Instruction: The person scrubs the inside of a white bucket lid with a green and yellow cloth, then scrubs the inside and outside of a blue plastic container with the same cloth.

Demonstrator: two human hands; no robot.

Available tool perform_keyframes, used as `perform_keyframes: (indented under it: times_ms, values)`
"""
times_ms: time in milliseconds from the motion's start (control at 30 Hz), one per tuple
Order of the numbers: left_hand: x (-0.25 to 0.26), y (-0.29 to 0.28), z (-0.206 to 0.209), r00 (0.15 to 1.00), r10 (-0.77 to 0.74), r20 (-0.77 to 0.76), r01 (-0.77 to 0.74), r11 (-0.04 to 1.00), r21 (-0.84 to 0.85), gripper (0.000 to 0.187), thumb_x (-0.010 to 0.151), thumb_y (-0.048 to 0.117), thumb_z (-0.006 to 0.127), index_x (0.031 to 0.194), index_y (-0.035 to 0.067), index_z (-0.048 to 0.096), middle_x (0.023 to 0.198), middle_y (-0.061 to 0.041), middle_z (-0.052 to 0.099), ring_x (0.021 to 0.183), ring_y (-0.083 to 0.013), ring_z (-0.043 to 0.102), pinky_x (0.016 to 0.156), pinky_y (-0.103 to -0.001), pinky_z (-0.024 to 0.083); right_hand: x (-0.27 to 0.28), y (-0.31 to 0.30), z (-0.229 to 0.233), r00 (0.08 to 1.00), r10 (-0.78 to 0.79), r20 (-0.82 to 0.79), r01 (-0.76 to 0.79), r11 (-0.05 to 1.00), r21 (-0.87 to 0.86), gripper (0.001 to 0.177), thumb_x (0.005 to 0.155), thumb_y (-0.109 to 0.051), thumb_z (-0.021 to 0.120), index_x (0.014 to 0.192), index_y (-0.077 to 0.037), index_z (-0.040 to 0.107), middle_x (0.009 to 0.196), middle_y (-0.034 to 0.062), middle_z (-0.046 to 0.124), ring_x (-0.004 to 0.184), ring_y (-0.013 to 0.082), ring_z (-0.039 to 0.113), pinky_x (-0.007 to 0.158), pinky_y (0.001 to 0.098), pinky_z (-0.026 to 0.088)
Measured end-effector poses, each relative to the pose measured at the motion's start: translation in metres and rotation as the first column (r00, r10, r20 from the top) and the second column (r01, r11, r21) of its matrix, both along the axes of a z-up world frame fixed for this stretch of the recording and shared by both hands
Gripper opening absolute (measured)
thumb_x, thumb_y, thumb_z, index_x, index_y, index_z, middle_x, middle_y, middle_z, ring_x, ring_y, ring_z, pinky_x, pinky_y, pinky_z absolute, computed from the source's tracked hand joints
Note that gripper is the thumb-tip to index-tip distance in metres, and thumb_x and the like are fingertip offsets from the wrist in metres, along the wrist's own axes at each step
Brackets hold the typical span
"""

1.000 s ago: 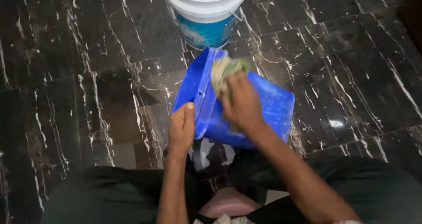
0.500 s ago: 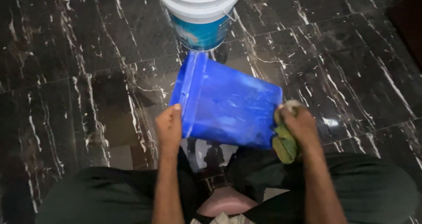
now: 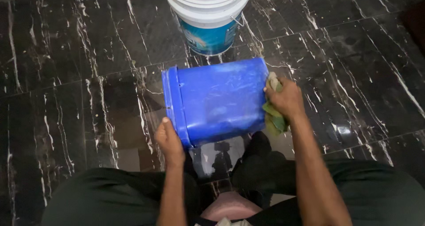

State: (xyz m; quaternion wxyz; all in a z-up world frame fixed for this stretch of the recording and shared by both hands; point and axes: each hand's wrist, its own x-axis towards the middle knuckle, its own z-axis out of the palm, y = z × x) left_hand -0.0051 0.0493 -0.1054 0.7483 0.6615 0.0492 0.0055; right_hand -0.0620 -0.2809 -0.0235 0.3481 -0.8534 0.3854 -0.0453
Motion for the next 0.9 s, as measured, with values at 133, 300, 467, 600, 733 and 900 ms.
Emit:
perform_keyframes:
  times_ms: [133, 300, 467, 600, 733, 900]
  values:
    - [-0.004, -0.005, -0.009, 0.998, -0.033, -0.053, 0.030, 0.998, -0.046, 0.045, 0.110, 0.038, 0.040, 0.098, 0.004, 0.066, 0.080, -0.002, 0.068, 0.066, -0.0092, 0.062, 0.060, -0.028, 0.053, 0.007, -0.014, -0.018, 0.997, 0.072, -0.012, -0.072, 0.996, -0.060, 0.053, 0.079, -0.029, 0.080, 0.125, -0.003, 0.071, 0.111, 0.0252, 0.074, 0.105, 0.0375, 0.072, 0.093, 0.0454, 0.054]
    - [-0.008, -0.009, -0.015, 0.989, -0.099, -0.112, 0.095, 0.995, -0.042, 0.046, 0.109, 0.041, 0.040, 0.101, 0.004, 0.066, 0.078, -0.004, 0.068, 0.063, -0.0115, 0.063, 0.056, -0.028, 0.054, -0.008, -0.022, -0.039, 0.998, 0.051, 0.039, -0.048, 0.996, -0.081, 0.057, 0.076, -0.029, 0.080, 0.125, -0.002, 0.070, 0.110, 0.0259, 0.073, 0.104, 0.0396, 0.071, 0.092, 0.0463, 0.054]
    - [-0.005, -0.012, -0.021, 0.971, -0.150, -0.186, 0.155, 0.988, 0.009, 0.046, 0.107, 0.042, 0.037, 0.100, 0.005, 0.064, 0.073, -0.002, 0.066, 0.056, -0.0107, 0.063, 0.050, -0.027, 0.055, -0.015, -0.025, -0.046, 0.996, 0.051, 0.068, -0.041, 0.989, -0.145, 0.053, 0.079, -0.028, 0.079, 0.123, 0.000, 0.071, 0.108, 0.0272, 0.073, 0.103, 0.0418, 0.071, 0.091, 0.0477, 0.054]
    - [-0.009, -0.015, -0.025, 0.965, -0.187, -0.186, 0.192, 0.981, 0.009, 0.042, 0.111, 0.035, 0.037, 0.104, 0.002, 0.061, 0.073, -0.001, 0.060, 0.057, -0.0096, 0.057, 0.049, -0.027, 0.049, -0.018, -0.020, -0.051, 0.987, 0.031, 0.156, -0.004, 0.986, -0.169, 0.048, 0.080, -0.026, 0.077, 0.121, 0.000, 0.071, 0.107, 0.0274, 0.073, 0.102, 0.0430, 0.071, 0.091, 0.0479, 0.054]
    - [-0.016, -0.018, -0.020, 0.961, -0.170, -0.216, 0.195, 0.976, 0.100, 0.039, 0.104, 0.029, 0.033, 0.113, 0.005, 0.062, 0.073, -0.003, 0.061, 0.054, -0.0123, 0.058, 0.047, -0.030, 0.050, -0.029, -0.013, -0.052, 0.981, 0.014, 0.194, 0.018, 0.987, -0.159, 0.050, 0.082, -0.026, 0.075, 0.124, 0.001, 0.069, 0.112, 0.0279, 0.071, 0.105, 0.0430, 0.069, 0.092, 0.0474, 0.053]
    - [0.005, -0.019, -0.002, 0.962, -0.148, -0.230, 0.205, 0.948, 0.246, 0.041, 0.102, 0.031, 0.035, 0.135, 0.010, 0.048, 0.089, -0.006, 0.061, 0.070, -0.0155, 0.058, 0.060, -0.033, 0.051, -0.037, 0.005, -0.041, 0.974, 0.042, 0.224, 0.026, 0.956, -0.292, 0.038, 0.090, -0.019, 0.071, 0.120, 0.003, 0.070, 0.116, 0.0273, 0.068, 0.108, 0.0451, 0.066, 0.096, 0.0488, 0.051]
